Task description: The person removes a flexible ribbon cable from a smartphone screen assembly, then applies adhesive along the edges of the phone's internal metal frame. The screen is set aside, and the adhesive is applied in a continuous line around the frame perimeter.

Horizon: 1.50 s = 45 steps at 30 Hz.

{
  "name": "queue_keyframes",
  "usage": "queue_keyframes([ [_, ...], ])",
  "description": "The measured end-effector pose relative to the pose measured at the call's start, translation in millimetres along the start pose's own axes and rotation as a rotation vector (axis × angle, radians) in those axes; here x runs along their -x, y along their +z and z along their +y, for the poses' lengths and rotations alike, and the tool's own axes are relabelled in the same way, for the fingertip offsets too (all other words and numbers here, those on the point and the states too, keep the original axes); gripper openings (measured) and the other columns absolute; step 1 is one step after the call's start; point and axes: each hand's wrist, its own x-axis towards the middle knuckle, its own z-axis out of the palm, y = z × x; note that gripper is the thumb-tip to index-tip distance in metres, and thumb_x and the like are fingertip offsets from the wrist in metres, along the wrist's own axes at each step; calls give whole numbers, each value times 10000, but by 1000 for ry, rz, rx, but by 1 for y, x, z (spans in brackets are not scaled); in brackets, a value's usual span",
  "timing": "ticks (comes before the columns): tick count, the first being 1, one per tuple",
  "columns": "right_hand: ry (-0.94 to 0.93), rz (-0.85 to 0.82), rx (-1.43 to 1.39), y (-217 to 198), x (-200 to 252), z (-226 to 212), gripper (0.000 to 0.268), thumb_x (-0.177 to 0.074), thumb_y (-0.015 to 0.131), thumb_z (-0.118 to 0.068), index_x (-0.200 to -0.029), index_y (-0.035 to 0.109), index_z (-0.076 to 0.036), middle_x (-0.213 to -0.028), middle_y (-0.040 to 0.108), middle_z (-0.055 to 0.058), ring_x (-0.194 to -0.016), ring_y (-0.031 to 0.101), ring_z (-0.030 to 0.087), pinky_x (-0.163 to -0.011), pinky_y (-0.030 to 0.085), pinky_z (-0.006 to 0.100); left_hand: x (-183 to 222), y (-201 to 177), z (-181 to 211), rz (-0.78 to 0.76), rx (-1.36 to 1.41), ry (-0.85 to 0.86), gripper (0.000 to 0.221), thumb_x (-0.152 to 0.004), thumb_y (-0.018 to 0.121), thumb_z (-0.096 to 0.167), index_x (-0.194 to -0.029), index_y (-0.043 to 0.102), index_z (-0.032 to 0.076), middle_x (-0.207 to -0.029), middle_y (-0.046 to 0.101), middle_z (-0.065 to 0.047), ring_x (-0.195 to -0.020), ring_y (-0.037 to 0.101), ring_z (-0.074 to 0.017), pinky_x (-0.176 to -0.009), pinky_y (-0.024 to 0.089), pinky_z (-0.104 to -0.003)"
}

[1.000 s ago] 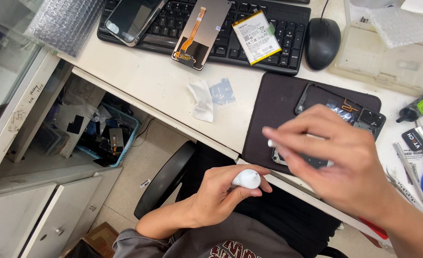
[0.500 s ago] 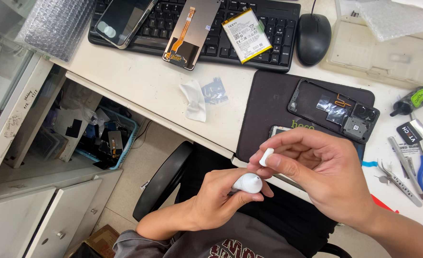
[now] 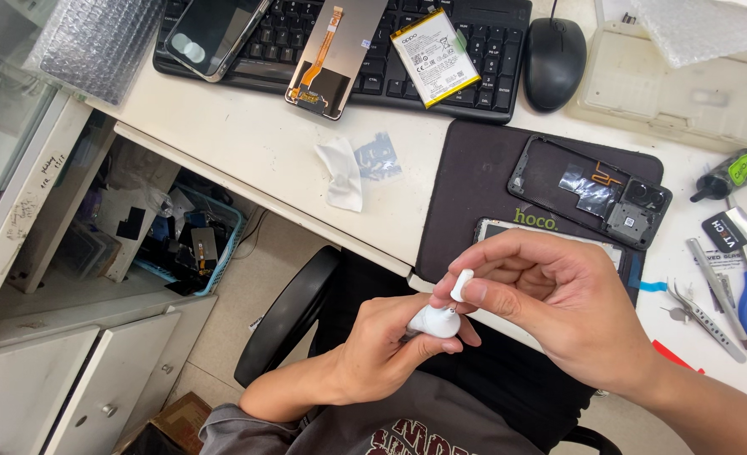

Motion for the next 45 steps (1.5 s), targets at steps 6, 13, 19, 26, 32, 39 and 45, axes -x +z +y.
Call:
queue_keyframes([
  [6,36,17,48,-1,0,0,203,-893,689,-49,-1059,745,55,-970,824,157,-916,794,185,-812,642,297,0,0,0,-4,-4,-6,238,-1028,685,111,-1215,647,-31,-1053,779,-96,-875,747,-153,-780,602,-265],
  [13,44,20,30,-1,-1,0,207,-896,689,-48,-1065,742,58,-969,821,162,-912,793,184,-811,645,299,0,1,-1,0,-17,-29,226,-1021,689,108,-1197,659,-29,-1044,786,-91,-844,739,-140,-752,594,-260],
  [19,48,25,34,0,0,1,201,-895,685,-43,-1058,743,59,-964,822,162,-904,793,186,-802,645,301,1,1,0,-3,-19,-24,233,-1024,689,114,-1207,660,-28,-1048,783,-90,-862,744,-144,-768,600,-262],
  [26,-13,44,43,0,4,8,199,-896,695,-26,-1069,734,63,-974,823,173,-917,810,199,-806,660,310,2,1,0,-4,1,-39,245,-1025,678,112,-1221,660,-33,-1037,780,-94,-868,749,-141,-776,610,-260],
  [32,-347,59,209,5,14,13,176,-935,707,-19,-1094,739,49,-1055,807,142,-958,803,179,-857,685,300,3,1,-3,-21,150,-89,216,-1065,632,113,-1219,656,-37,-1052,766,-98,-894,725,-123,-801,614,-257],
  [39,-581,86,621,7,6,19,162,-868,756,-61,-1020,736,-7,-1000,788,108,-911,791,188,-782,619,283,-2,-4,5,4,-97,-71,259,-1009,685,95,-1230,656,-37,-1017,768,-132,-886,753,-203,-780,611,-287],
  [45,-282,22,1164,7,5,28,204,-925,757,-254,-792,723,-103,-725,693,47,-682,689,260,-612,533,373,-12,-15,20,-61,-899,268,496,-850,761,117,-1282,606,-73,-965,686,-134,-887,682,-295,-795,541,-386],
])
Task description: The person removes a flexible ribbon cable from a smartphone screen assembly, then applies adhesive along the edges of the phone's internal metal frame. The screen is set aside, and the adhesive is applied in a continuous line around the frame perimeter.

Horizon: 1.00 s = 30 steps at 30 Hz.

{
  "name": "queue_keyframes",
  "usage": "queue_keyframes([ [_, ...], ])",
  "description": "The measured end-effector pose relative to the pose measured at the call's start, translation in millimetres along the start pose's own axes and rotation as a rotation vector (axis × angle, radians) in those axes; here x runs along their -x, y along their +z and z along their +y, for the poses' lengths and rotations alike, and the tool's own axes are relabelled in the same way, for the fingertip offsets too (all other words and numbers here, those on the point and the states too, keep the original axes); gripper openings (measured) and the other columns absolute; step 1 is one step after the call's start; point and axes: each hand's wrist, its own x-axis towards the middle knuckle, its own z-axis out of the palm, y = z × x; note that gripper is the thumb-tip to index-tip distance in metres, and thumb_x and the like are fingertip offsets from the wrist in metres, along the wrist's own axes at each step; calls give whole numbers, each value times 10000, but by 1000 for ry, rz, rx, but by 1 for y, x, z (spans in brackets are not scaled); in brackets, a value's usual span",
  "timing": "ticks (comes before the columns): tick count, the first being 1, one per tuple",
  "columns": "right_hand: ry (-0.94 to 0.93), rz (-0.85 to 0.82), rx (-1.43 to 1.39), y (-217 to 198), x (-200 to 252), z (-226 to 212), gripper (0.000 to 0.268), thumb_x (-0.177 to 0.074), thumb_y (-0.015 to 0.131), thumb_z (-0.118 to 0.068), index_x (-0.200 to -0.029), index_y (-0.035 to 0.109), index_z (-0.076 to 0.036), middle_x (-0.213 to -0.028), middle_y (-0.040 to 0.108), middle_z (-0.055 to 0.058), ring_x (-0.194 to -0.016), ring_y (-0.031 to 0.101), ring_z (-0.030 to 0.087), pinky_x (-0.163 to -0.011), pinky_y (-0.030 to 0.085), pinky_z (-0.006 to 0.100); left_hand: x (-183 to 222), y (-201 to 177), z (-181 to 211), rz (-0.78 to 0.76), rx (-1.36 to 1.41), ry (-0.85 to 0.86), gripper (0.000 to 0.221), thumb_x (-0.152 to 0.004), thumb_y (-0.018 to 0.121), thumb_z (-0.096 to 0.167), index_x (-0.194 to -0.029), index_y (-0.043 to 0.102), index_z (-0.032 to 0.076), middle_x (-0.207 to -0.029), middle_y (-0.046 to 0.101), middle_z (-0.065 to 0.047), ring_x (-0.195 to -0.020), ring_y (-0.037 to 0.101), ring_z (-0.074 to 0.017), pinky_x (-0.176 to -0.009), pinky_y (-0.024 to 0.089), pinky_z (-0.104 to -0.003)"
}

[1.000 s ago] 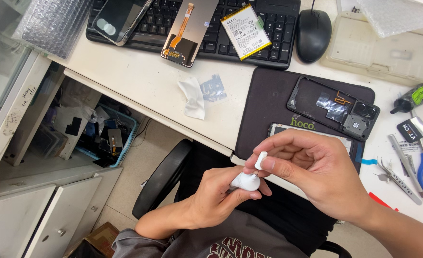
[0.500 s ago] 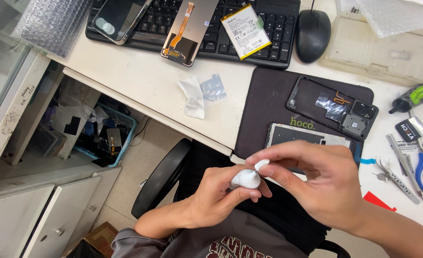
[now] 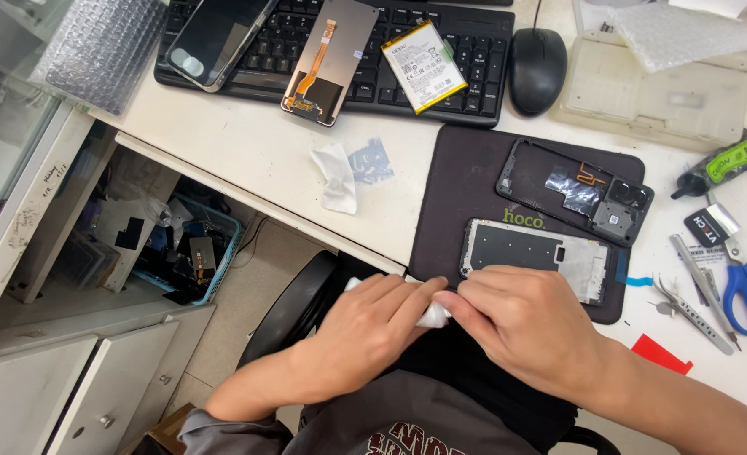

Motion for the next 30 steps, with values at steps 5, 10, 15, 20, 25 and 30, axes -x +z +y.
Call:
queue_keyframes([
  [5,-187,208,-112,-6,6,-1,237,-841,784,-222,-901,683,-16,-818,674,99,-680,667,291,-548,523,385,-7,-24,-10,-96,-250,47,591,-822,704,107,-1339,558,-138,-990,636,-132,-878,616,-267,-791,511,-382],
  [10,-322,315,-80,2,22,-3,188,-893,729,-175,-936,651,-10,-875,653,106,-724,659,287,-612,531,384,-7,-30,-2,-242,-402,245,649,-777,649,71,-1367,541,-177,-928,600,-109,-814,587,-234,-732,502,-360],
  [15,59,-80,-594,20,40,8,316,-1011,622,-186,-724,623,-54,-626,642,58,-571,654,240,-553,500,350,-7,-25,10,-285,-561,372,624,-765,639,106,-1324,597,-169,-923,617,-114,-797,601,-229,-719,516,-344],
  [20,219,-156,-811,25,48,8,315,-1044,578,-193,-771,602,-39,-640,585,72,-579,557,274,-533,446,372,-10,-21,10,-183,-662,454,527,-824,640,120,-1296,632,-113,-1019,668,-160,-862,650,-260,-786,542,-347],
  [25,-359,410,-84,18,55,2,210,-898,708,-172,-888,601,8,-813,630,117,-676,643,273,-585,513,367,-12,-20,11,-245,-537,435,581,-757,638,130,-1283,634,-113,-1021,686,-166,-845,653,-271,-734,536,-346],
  [30,-184,178,-330,24,62,9,187,-921,756,-160,-840,637,-41,-721,613,87,-608,626,281,-532,469,391,-17,-16,15,-255,-570,474,550,-791,625,123,-1285,640,-119,-998,678,-155,-836,652,-248,-743,545,-337],
])
